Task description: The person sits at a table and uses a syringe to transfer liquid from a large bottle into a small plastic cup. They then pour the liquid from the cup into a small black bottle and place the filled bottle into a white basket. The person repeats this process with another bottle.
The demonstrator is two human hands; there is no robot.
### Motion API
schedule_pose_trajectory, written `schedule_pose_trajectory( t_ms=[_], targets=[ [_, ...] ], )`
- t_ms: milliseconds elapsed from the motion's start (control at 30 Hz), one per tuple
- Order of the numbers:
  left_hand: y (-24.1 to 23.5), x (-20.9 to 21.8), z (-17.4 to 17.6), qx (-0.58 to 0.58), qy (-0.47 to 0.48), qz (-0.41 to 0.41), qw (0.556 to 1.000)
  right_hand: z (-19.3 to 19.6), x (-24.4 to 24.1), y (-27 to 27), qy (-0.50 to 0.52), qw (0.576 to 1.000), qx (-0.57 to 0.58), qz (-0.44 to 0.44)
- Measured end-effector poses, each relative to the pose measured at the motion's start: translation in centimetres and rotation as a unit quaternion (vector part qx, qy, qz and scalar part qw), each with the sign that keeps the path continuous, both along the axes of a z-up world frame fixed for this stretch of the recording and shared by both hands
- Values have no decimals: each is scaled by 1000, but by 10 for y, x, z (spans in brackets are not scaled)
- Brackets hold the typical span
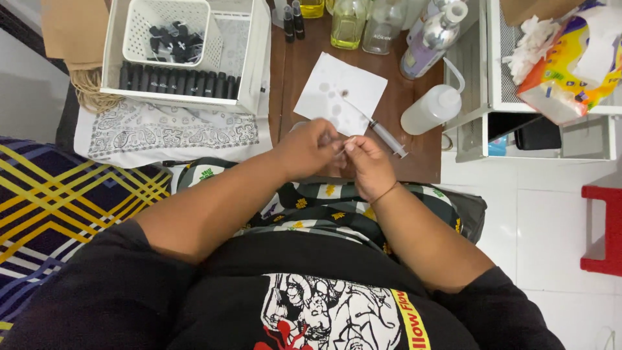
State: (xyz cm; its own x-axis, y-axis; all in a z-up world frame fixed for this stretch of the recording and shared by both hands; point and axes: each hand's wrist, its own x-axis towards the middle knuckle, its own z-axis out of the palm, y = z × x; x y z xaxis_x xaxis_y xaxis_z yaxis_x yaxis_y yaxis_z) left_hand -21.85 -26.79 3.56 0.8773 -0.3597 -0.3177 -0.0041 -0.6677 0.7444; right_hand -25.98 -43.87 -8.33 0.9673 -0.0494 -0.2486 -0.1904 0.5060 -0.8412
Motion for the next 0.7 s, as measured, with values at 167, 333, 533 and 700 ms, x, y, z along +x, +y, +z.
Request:
schedule_pose_trajectory(
  t_ms=[167,333,533,700],
  targets=[
    [6,15,-16,-145,126,91,977,6,1,-10,-42,997,-64,5],
    [3,15,-20,-370,231,191,880,14,-2,-8,-42,995,-87,10],
    [42,29,-1,-299,97,275,909,19,-1,-11,-19,995,-93,36],
    [100,64,-15,-193,-31,308,931,1,10,-20,129,974,-186,8]
  ],
)
